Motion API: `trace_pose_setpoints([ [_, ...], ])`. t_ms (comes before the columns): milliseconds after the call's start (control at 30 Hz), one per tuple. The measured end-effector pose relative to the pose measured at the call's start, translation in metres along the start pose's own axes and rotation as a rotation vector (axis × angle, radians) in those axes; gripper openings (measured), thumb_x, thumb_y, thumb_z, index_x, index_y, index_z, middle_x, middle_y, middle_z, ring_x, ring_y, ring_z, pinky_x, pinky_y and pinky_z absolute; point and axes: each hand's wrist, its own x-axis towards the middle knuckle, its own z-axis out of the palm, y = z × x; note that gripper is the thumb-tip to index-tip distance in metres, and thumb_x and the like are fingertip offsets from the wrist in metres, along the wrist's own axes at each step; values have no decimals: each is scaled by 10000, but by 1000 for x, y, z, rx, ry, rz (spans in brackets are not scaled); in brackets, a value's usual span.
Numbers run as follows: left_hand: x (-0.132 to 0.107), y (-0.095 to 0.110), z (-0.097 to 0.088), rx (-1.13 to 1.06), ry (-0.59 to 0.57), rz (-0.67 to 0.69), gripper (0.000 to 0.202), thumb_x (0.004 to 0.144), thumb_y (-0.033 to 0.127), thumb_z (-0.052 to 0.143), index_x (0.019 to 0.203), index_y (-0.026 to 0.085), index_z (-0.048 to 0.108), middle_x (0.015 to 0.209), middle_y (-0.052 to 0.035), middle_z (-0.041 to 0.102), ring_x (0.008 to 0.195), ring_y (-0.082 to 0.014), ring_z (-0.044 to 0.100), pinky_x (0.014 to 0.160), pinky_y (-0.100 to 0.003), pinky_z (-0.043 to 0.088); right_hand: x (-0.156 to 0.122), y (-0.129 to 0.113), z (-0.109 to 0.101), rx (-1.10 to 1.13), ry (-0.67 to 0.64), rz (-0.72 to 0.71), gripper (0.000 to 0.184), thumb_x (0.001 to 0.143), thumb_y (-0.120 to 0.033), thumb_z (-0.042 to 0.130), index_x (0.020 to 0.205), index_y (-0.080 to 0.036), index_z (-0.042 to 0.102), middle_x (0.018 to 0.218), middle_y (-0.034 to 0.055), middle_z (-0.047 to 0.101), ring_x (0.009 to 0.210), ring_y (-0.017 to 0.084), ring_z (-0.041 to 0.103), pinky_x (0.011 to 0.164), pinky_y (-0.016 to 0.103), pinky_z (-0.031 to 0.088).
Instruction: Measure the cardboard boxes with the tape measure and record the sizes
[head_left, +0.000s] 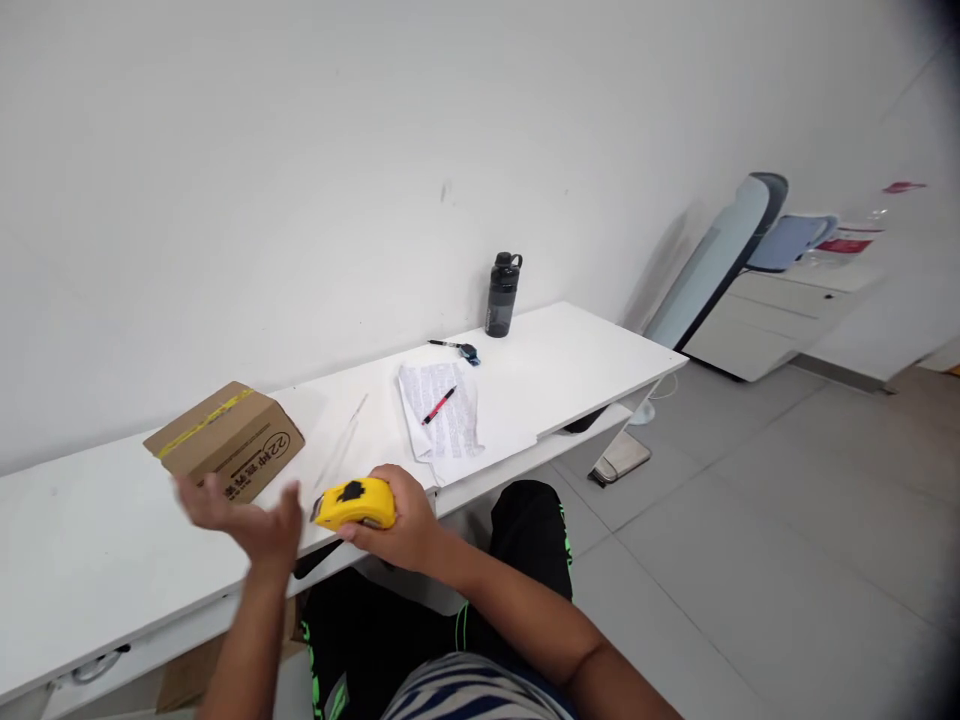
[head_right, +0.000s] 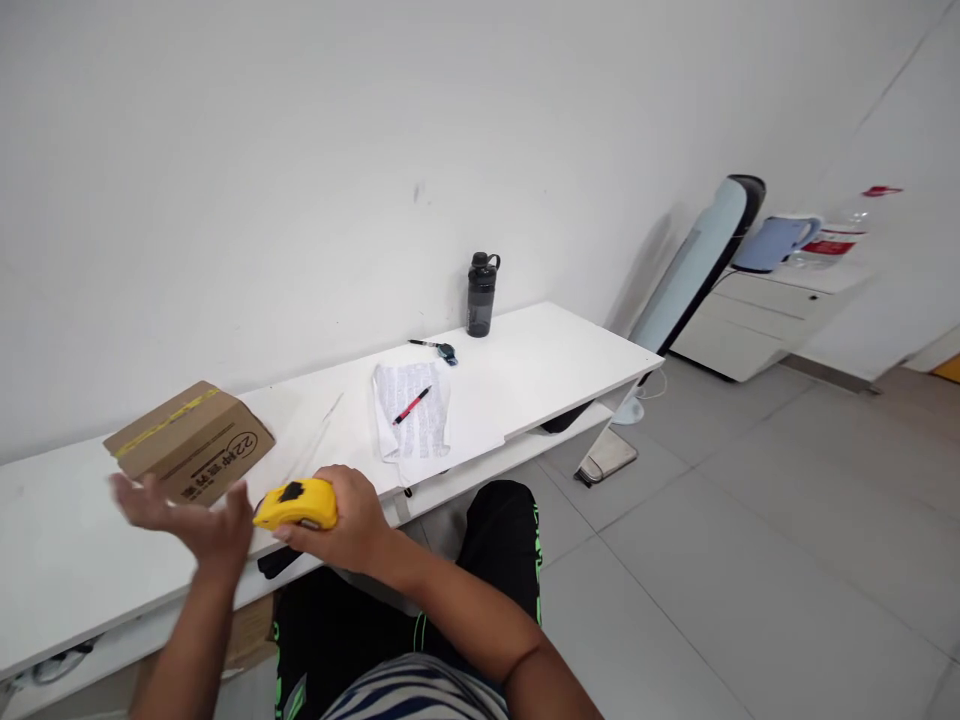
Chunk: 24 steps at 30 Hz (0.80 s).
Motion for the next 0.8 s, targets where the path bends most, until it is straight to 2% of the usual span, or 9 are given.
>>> trace_pose_setpoints([
  [33,-17,10,7,-131,4,-13,964,646,845,527,1306,154,398,1413,-207,383,1364,-376,329,1117,-535,265,-2,5,0,101,48,33,625,683,-682,673,1077,-223,515,915,45,612,786,197,599,703,333,500],
  [67,-33,22,15,-293,-85,-72,890,704,855,424,1275,173,438,1331,-179,480,1285,-348,445,1087,-517,326,-3,11,0,190,92,50,650,704,-706,639,1115,-226,486,969,57,597,804,195,597,693,330,509],
  [133,-59,43,33,-501,-447,-273,754,738,799,469,1175,187,517,1147,-134,609,1076,-304,605,948,-458,472,-3,24,-5,280,139,36,657,787,-742,511,1202,-238,439,1137,96,555,947,211,592,773,354,521],
  [267,-63,64,61,-486,-431,-492,663,714,679,642,1106,161,509,984,-97,648,882,-238,650,766,-361,530,22,57,-51,22,-30,-55,562,960,-622,206,1212,-246,540,1376,106,474,1281,235,438,1057,427,374],
  [333,-53,63,70,-493,-558,-471,686,669,683,681,1086,165,510,947,-77,652,841,-225,650,731,-340,529,51,80,-87,-224,-159,-7,523,1006,-497,169,1127,-242,609,1174,86,625,1130,218,560,992,400,420],
  [433,-44,66,88,-419,-1015,-321,630,689,630,704,1098,190,518,939,-51,668,814,-222,655,727,-352,531,101,114,-133,-827,-313,227,400,994,-298,315,1356,-231,473,1138,116,655,975,234,628,815,361,466],
  [500,-48,74,107,-291,-1213,-98,589,716,604,699,1112,200,537,1020,-71,675,917,-256,652,818,-404,519,127,130,-149,-909,-363,251,381,942,-223,425,1308,-202,529,1091,146,669,909,256,641,757,351,452],
  [600,-63,87,138,-203,-1252,243,620,740,566,702,1200,186,532,1272,-133,601,1219,-306,532,1031,-454,409,142,142,-159,-894,-376,217,267,916,-222,480,1143,-194,616,1031,133,683,874,248,637,729,322,434],
  [800,-98,80,163,-54,-1233,468,661,772,610,642,1239,158,523,1387,-154,535,1303,-286,481,1107,-454,342,97,135,-173,-724,-204,193,366,1000,-399,278,1122,-187,550,896,61,658,794,187,605,692,282,435],
])
